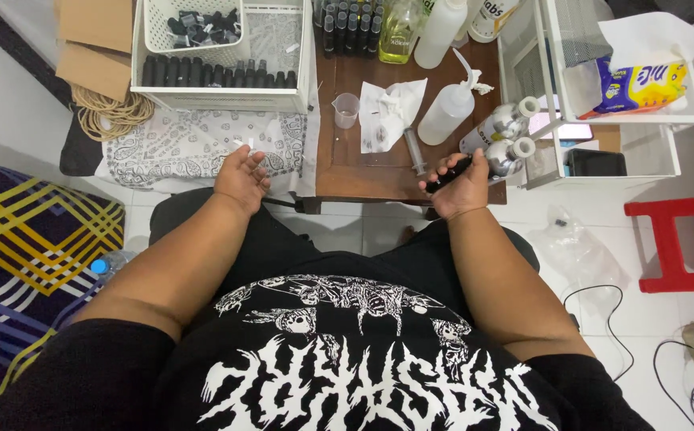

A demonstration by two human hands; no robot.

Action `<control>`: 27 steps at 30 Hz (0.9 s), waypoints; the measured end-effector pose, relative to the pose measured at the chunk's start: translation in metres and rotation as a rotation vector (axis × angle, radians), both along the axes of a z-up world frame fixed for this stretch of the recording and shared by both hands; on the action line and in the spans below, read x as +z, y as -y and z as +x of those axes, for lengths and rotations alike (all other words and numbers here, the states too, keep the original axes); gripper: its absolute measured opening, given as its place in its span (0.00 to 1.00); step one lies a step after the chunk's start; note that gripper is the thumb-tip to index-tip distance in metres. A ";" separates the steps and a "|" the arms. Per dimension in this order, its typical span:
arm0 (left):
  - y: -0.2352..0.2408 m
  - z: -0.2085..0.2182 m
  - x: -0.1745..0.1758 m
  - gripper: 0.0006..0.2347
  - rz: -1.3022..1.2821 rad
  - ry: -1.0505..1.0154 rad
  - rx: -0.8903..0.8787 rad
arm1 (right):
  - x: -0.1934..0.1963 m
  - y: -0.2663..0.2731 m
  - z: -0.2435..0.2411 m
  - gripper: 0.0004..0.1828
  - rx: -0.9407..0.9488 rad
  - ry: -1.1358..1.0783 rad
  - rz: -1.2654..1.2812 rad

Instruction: Assembling and filling small perfume bottles with liquid using a syringe.

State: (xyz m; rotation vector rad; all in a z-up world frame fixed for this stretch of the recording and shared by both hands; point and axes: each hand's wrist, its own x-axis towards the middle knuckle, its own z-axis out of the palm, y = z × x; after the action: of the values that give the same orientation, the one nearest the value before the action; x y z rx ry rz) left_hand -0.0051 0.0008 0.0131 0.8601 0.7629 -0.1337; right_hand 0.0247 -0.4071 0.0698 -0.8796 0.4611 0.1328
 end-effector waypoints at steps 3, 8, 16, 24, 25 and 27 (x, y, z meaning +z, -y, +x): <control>-0.007 0.005 -0.015 0.10 -0.015 0.017 0.034 | -0.007 -0.003 0.009 0.23 0.028 0.012 -0.070; -0.025 0.009 -0.040 0.11 -0.078 0.048 0.059 | 0.001 -0.021 0.017 0.24 0.006 -0.021 -0.034; -0.042 0.008 -0.044 0.11 -0.160 0.036 0.098 | -0.007 -0.052 0.038 0.24 0.063 -0.051 -0.079; -0.048 0.017 -0.049 0.12 -0.296 -0.001 0.058 | -0.042 -0.068 0.069 0.19 0.189 -0.104 -0.103; -0.049 0.019 -0.050 0.12 -0.296 -0.003 0.062 | -0.051 -0.069 0.074 0.19 0.193 -0.106 -0.103; -0.050 0.023 -0.053 0.15 -0.367 -0.013 0.041 | -0.068 -0.070 0.085 0.06 0.334 -0.191 -0.223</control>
State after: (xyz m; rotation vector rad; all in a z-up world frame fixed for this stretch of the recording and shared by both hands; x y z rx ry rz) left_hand 0.0181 0.0504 -0.0394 0.4956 0.7391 -0.2350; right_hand 0.1100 -0.3368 0.0018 -1.1653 0.5098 0.4818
